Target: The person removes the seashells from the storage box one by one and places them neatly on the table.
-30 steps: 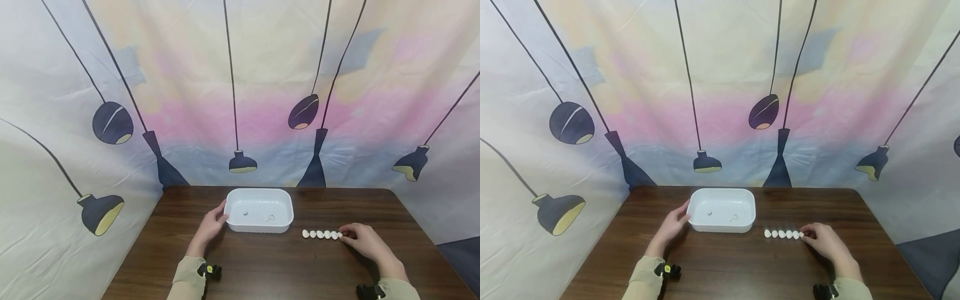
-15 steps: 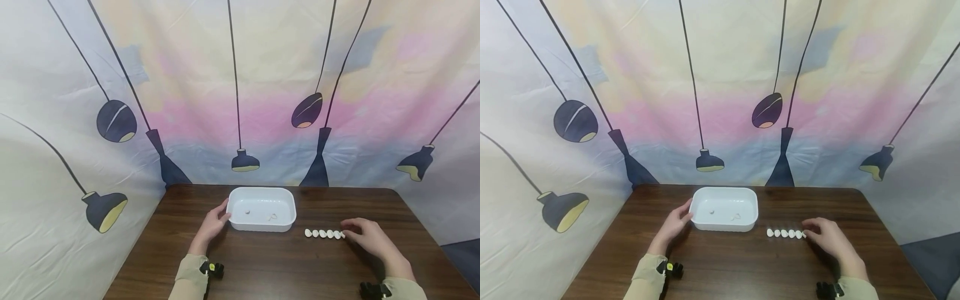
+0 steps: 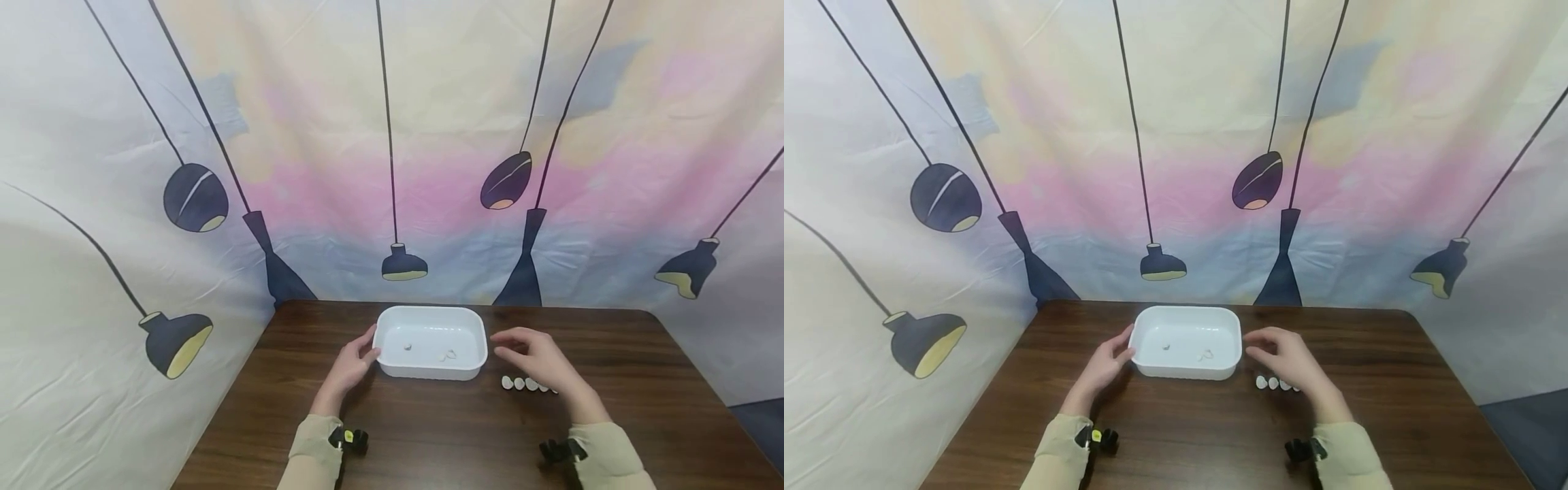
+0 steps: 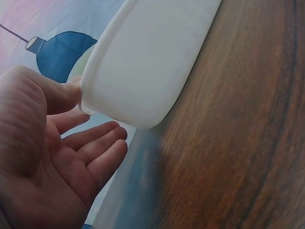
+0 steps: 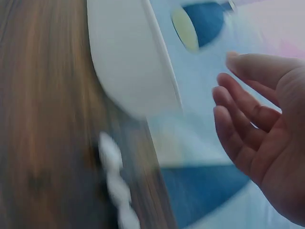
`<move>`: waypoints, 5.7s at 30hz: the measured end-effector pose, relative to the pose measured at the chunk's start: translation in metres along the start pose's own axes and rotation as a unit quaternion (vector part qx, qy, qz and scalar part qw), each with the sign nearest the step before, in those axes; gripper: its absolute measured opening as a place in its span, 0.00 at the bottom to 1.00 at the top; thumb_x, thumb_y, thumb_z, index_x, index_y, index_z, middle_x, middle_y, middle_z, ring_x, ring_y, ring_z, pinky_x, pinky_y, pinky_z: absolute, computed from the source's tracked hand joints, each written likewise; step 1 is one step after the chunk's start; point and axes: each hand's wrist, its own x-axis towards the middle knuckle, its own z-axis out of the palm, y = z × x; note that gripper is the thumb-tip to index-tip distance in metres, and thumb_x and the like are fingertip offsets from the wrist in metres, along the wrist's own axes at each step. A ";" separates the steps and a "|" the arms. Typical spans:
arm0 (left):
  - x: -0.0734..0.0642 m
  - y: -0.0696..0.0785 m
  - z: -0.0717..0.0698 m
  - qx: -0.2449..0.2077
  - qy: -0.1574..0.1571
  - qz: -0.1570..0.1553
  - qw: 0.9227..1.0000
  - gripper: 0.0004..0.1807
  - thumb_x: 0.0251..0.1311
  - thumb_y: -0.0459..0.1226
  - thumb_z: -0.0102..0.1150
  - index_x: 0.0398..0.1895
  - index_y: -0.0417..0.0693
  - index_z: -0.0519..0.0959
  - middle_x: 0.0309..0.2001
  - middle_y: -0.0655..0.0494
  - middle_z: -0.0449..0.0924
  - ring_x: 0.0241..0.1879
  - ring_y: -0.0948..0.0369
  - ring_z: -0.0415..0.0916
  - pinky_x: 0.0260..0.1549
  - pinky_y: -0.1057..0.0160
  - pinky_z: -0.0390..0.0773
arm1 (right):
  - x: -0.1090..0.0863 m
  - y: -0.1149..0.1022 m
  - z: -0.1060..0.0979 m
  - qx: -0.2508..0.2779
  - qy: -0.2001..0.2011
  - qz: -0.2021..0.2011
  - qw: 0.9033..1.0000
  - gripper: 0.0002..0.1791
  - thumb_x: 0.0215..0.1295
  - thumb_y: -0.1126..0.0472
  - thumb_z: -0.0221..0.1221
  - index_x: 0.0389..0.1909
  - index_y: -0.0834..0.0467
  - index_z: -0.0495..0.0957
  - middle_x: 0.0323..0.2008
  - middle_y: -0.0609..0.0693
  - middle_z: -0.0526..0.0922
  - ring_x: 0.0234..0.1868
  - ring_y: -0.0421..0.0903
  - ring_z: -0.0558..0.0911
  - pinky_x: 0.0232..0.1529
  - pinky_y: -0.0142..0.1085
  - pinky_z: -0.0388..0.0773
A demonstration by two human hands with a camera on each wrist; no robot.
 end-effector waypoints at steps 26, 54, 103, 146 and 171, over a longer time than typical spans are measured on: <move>-0.003 -0.003 0.001 0.016 0.002 0.011 1.000 0.32 0.78 0.37 0.57 0.82 0.47 0.66 0.79 0.45 0.66 0.79 0.41 0.62 0.76 0.35 0.60 | 0.091 -0.032 0.104 -0.161 -0.163 0.128 0.965 0.14 0.55 0.76 0.64 0.40 0.60 0.89 0.41 0.53 0.88 0.43 0.50 0.81 0.55 0.48 0.83; -0.002 -0.002 0.000 0.004 0.001 0.000 1.000 0.32 0.79 0.37 0.57 0.83 0.48 0.65 0.80 0.46 0.65 0.79 0.43 0.61 0.76 0.37 0.61 | 0.097 -0.022 0.119 -0.054 -0.099 0.171 0.979 0.09 0.54 0.71 0.75 0.36 0.61 0.89 0.31 0.48 0.84 0.34 0.45 0.79 0.42 0.43 0.83; -0.003 -0.002 0.000 0.002 0.003 -0.004 1.000 0.32 0.79 0.37 0.57 0.83 0.49 0.66 0.80 0.45 0.65 0.79 0.41 0.61 0.75 0.36 0.62 | 0.100 -0.023 0.127 -0.057 -0.111 0.149 0.981 0.15 0.58 0.73 0.73 0.44 0.58 0.87 0.30 0.46 0.82 0.33 0.44 0.79 0.40 0.40 0.81; -0.001 0.000 0.000 0.010 0.006 -0.001 1.000 0.33 0.78 0.38 0.58 0.83 0.49 0.65 0.80 0.45 0.66 0.79 0.42 0.63 0.75 0.37 0.64 | 0.100 -0.021 0.126 -0.073 -0.130 0.141 0.979 0.12 0.62 0.69 0.71 0.46 0.60 0.91 0.33 0.47 0.85 0.36 0.43 0.79 0.43 0.40 0.82; -0.002 0.000 0.000 0.006 0.004 0.004 1.000 0.32 0.78 0.37 0.59 0.82 0.46 0.66 0.79 0.45 0.66 0.78 0.42 0.63 0.75 0.37 0.64 | 0.097 -0.034 0.114 -0.058 -0.097 0.128 0.985 0.15 0.59 0.66 0.69 0.48 0.63 0.89 0.38 0.50 0.88 0.40 0.46 0.83 0.48 0.45 0.85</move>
